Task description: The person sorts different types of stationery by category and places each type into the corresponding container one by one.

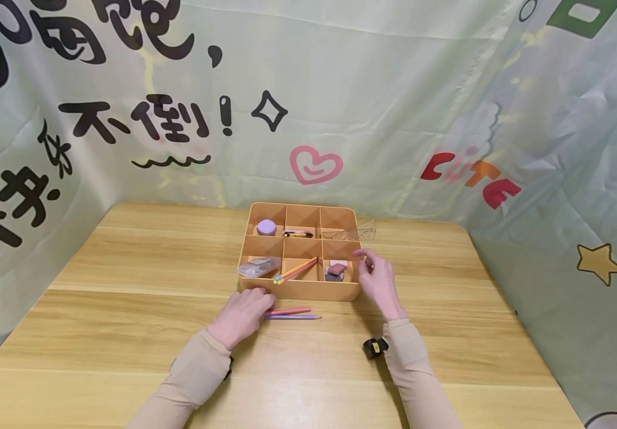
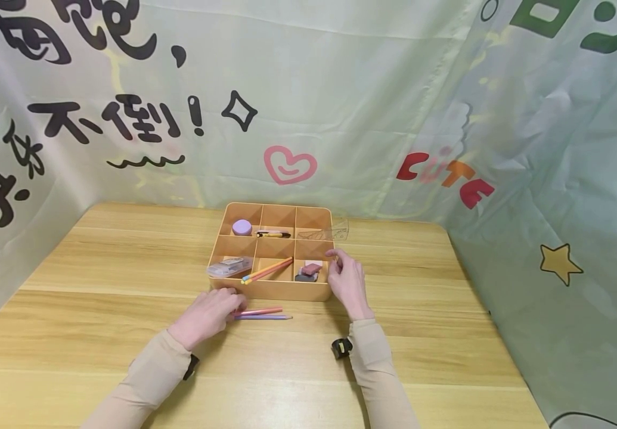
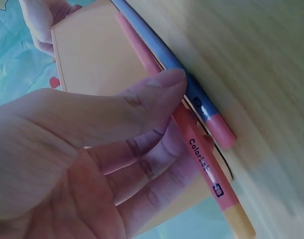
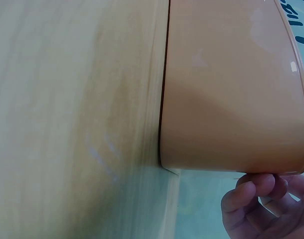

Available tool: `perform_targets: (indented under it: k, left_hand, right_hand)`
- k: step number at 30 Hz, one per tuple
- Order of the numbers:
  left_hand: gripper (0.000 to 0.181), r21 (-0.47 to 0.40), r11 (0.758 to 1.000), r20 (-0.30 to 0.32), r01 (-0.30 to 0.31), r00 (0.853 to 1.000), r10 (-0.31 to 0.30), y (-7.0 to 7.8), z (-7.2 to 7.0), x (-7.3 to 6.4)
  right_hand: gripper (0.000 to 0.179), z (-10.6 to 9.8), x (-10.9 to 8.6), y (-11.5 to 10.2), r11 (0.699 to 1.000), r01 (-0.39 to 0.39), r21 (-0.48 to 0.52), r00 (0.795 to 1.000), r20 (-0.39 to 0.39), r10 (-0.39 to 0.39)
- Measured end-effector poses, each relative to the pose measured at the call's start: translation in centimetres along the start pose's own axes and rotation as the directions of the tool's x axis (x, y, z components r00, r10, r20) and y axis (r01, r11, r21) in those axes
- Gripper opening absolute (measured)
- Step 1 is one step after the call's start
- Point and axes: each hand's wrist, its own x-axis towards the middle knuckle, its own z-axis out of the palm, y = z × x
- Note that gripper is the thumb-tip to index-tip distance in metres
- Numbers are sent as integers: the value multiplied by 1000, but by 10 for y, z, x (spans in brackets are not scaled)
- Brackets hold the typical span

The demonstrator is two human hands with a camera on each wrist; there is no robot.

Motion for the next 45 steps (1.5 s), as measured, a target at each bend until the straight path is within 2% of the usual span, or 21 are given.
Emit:
perform_targets:
  k: [6,12,18,20,26,29,32,34,38,40,42,44,45]
  left_hand:
    - [25,-59,998,83,27,996,-22,-1,-9,2]
    - [22,-132,989,187,66,982,-40,-3,-21,4]
    - [19,-209,976,260,58,966,-1,-6,-34,6]
    - [16,-267,962,277,50,960,27,-10,-37,7]
    - [4,-448,884,362,132,931,44,-20,-46,9]
    - [11,-487,858,367,164,930,30,-23,-50,9]
    - [16,-500,848,341,177,940,5,-27,-55,9]
    - [19,-487,854,315,184,949,-25,-29,-57,9]
    - [19,-451,875,221,177,972,-82,-33,-63,9]
    - [17,-451,878,151,160,983,-101,-34,-65,9]
    - [13,-484,864,65,140,990,-125,-35,-66,9]
    - [10,-528,841,-37,116,986,-160,-35,-66,10]
    - [8,-547,831,-94,101,979,-181,-35,-66,11]
  right_hand:
    - [28,0,1,-1,1000,9,2,1000,-2,-9]
    - [28,-1,0,-1,1000,6,8,1000,4,-6]
    - [29,-1,1,-1,1000,5,8,1000,8,-5]
    - [29,-1,1,-1,1000,6,10,1000,8,-6]
    - [29,-1,0,0,1000,12,11,1000,0,-12]
    - [29,0,0,0,1000,9,4,1000,0,-9]
    - [28,0,0,0,1000,10,-3,1000,0,-10]
    - [28,0,0,0,1000,10,-5,1000,0,-10]
    - [28,0,0,1,1000,12,-1,1000,-3,-12]
    - [28,0,1,1,1000,15,0,1000,-6,-15]
    - [28,1,1,1,1000,19,0,1000,-10,-19]
    - [28,1,1,1,1000,23,-1,1000,-14,-23]
    - [28,1,1,1,1000,25,-1,1000,-15,-25]
